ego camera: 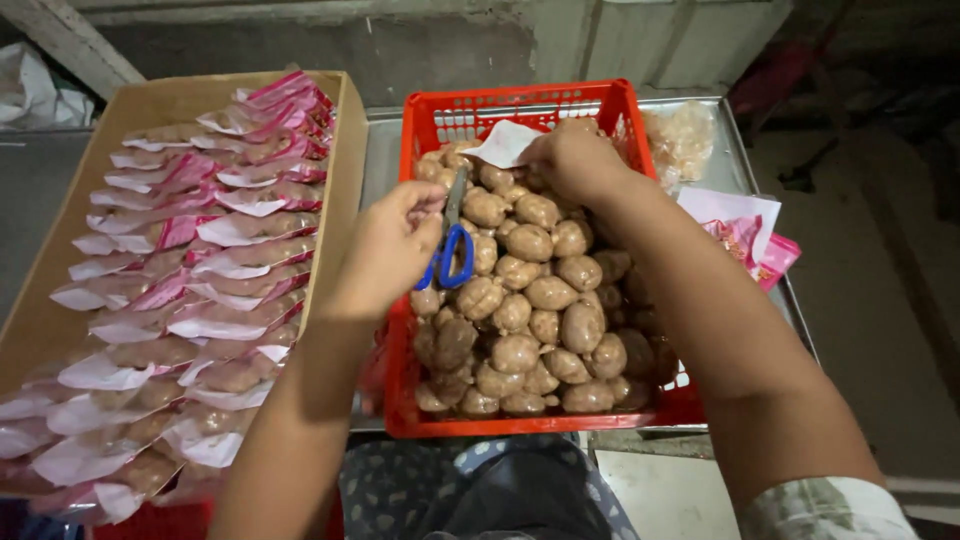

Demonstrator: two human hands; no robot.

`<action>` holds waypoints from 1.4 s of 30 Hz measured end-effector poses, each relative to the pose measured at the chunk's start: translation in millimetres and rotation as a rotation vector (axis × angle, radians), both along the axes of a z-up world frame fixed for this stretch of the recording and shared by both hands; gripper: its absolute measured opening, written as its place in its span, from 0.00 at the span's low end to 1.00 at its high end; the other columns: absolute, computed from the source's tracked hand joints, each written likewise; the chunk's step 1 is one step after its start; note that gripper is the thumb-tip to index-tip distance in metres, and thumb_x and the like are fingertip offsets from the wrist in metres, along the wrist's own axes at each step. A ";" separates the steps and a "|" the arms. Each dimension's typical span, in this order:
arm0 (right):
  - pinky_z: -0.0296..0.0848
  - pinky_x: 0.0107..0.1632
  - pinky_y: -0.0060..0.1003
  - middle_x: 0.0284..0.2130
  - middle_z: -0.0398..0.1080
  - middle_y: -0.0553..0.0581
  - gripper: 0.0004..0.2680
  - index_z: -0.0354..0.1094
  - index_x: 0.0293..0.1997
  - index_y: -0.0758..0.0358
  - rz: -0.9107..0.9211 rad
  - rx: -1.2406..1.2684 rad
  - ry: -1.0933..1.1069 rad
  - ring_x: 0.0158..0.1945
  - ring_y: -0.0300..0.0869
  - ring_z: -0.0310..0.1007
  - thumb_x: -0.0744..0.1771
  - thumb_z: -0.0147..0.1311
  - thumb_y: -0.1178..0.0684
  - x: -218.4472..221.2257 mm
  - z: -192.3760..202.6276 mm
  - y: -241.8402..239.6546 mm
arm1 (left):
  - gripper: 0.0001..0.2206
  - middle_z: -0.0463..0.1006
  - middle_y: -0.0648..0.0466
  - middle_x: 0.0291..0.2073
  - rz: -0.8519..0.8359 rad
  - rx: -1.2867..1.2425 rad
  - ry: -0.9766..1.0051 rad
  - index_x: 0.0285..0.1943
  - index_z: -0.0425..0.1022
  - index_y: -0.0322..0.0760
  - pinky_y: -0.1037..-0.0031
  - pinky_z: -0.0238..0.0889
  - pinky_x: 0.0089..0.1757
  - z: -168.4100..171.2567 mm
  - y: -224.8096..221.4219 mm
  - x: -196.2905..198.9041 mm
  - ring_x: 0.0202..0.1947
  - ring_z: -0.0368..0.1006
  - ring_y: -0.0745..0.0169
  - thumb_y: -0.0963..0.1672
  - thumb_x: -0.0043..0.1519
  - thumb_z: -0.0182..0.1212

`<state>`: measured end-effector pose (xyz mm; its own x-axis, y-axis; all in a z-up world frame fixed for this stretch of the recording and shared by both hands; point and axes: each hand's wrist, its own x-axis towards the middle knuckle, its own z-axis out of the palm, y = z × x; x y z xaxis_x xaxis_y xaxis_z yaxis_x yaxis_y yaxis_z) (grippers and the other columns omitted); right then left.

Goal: The person organizes pink plastic packages on a metal table, wipes the table surface with a red cloth, and then fills clear plastic bags with cooked meatballs from a red crate.

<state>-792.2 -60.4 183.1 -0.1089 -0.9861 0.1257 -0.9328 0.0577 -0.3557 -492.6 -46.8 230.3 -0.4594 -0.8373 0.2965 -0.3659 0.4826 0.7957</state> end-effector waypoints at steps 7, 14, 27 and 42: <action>0.75 0.54 0.41 0.42 0.78 0.53 0.07 0.79 0.51 0.50 -0.159 -0.514 -0.594 0.50 0.44 0.78 0.70 0.58 0.51 -14.1 31.0 28.1 | 0.18 0.82 0.39 0.48 -0.081 0.175 0.263 0.64 0.71 0.35 0.62 0.75 0.48 -19.3 -54.3 -42.9 0.49 0.80 0.45 0.42 0.64 0.60; 0.85 0.34 0.40 0.31 0.76 0.54 0.06 0.70 0.53 0.61 -0.076 -0.475 -1.459 0.32 0.43 0.82 0.71 0.50 0.57 7.0 36.2 72.4 | 0.44 0.76 0.43 0.52 -0.179 0.457 0.625 0.79 0.48 0.34 0.75 0.77 0.41 -37.0 -69.9 -101.5 0.47 0.81 0.57 0.50 0.59 0.74; 0.84 0.37 0.41 0.45 0.75 0.60 0.15 0.65 0.61 0.63 0.103 -0.350 -1.626 0.40 0.47 0.80 0.67 0.55 0.66 16.1 53.6 82.2 | 0.10 0.81 0.55 0.35 -0.233 0.177 0.680 0.50 0.77 0.37 0.79 0.71 0.39 -56.0 -81.9 -97.8 0.35 0.76 0.70 0.40 0.61 0.69; 0.84 0.38 0.38 0.38 0.78 0.58 0.11 0.70 0.56 0.65 0.068 -0.182 -1.623 0.37 0.45 0.83 0.68 0.58 0.55 25.6 43.1 78.8 | 0.03 0.79 0.58 0.24 0.029 0.034 0.672 0.41 0.77 0.39 0.81 0.65 0.34 -48.9 -67.6 -86.8 0.29 0.69 0.78 0.42 0.66 0.64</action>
